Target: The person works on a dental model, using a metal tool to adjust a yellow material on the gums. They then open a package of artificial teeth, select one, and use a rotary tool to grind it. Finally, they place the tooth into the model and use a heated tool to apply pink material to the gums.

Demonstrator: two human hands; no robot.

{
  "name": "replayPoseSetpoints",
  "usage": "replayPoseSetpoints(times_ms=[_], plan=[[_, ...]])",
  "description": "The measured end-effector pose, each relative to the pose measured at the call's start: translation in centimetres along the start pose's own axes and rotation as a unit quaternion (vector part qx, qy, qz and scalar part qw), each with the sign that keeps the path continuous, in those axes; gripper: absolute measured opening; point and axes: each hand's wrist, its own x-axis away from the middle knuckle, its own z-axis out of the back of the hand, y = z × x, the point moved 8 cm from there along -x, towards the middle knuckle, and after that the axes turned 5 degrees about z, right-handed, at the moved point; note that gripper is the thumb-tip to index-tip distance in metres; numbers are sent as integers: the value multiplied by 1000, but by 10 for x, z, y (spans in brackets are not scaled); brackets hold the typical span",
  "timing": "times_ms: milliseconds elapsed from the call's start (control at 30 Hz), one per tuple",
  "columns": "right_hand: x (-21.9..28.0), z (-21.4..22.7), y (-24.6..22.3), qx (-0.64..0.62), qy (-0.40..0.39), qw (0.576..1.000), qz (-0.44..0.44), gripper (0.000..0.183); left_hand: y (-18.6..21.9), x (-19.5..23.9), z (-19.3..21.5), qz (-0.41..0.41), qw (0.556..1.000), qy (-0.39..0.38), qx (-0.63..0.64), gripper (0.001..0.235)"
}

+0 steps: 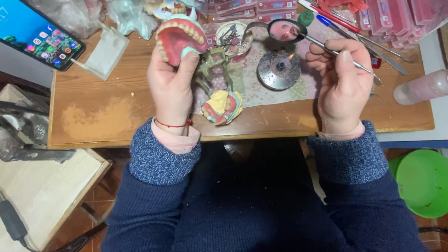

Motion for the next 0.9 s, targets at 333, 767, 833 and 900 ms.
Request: replayPoseSetpoints(times_ms=[333, 767, 833, 900], plan=[[6, 10, -1, 35, 6, 999, 22, 20, 1, 1, 1, -10, 1000, -3, -8, 24], [14, 31, 19, -84, 63, 990, -97, 35, 2, 3, 0, 4, 999, -4, 36, 25], [15, 33, 23, -87, 53, 988, -112, 35, -1, 2, 2, 6, 999, 2, 46, 26], [17, 34, 26, -91, 43, 987, -128, 35, -6, 2, 4, 8, 998, 9, 57, 26]])
